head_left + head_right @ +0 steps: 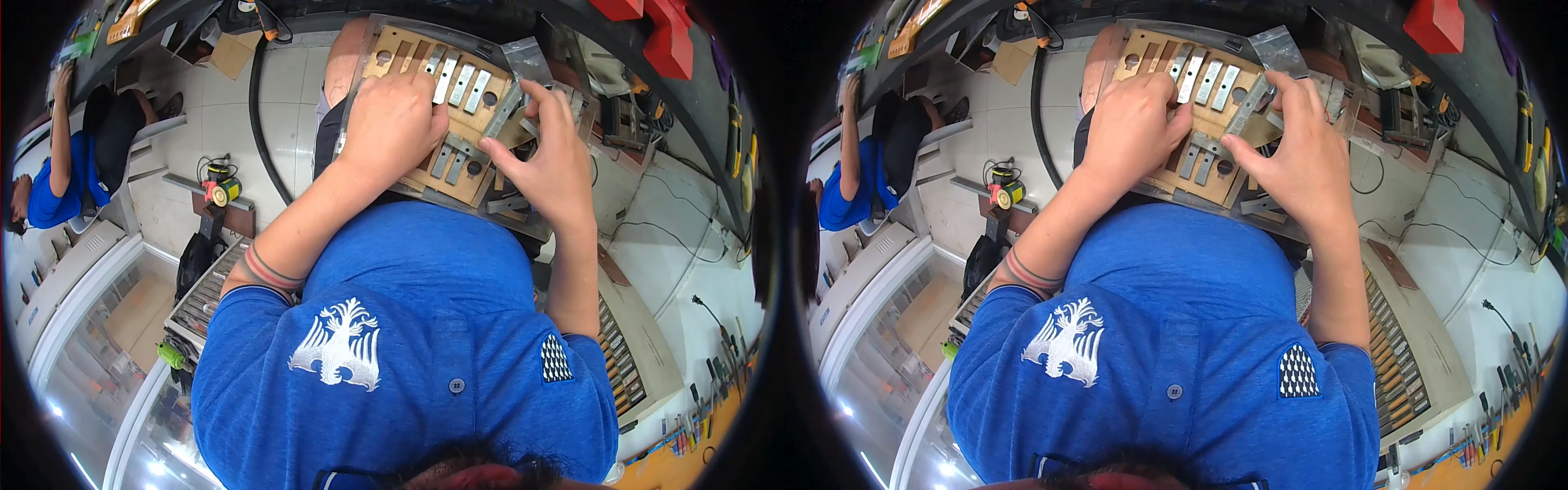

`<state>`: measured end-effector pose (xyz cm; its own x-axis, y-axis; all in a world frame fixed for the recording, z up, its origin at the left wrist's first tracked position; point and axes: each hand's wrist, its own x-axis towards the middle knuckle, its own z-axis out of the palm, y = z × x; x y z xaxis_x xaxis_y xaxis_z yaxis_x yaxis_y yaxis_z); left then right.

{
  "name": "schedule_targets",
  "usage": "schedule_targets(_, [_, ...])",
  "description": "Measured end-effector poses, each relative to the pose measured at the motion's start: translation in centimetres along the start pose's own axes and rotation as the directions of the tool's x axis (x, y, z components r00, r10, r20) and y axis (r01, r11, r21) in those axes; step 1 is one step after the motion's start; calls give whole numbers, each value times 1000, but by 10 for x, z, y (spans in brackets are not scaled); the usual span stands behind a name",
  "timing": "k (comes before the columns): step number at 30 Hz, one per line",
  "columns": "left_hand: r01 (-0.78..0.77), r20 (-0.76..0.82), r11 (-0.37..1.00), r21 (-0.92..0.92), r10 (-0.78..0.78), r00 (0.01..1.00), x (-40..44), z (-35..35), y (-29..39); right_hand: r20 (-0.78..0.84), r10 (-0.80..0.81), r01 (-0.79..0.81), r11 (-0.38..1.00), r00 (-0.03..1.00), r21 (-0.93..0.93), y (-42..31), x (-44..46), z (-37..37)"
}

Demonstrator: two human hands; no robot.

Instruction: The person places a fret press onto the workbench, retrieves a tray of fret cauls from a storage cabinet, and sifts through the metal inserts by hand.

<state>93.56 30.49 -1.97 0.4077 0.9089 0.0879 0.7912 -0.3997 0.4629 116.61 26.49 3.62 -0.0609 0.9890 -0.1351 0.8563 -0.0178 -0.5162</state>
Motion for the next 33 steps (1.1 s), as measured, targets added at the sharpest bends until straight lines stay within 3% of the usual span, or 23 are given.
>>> schedule_targets(16, [-38, 90, 995, 96, 30, 996, 7, -9, 1, 2, -21, 21, 999, 1000, 28, 4, 0, 2])
schedule_targets(25, [16, 129, 999, 43, -22, 991, 12, -15, -5, 35, 8, -9, 1000, 999, 19, 0, 0, -2])
schedule_targets(31, [-37, 12, 996, 77, 36, 999, 10, -5, -4, 34, -9, 9, 1000, 999, 3, 2, -1, 0])
schedule_targets(33, [4, 43, 996, 92, -8, 999, 10, -8, 2, 26, -23, 23, 1000, 999, 5, 2, -1, 1])
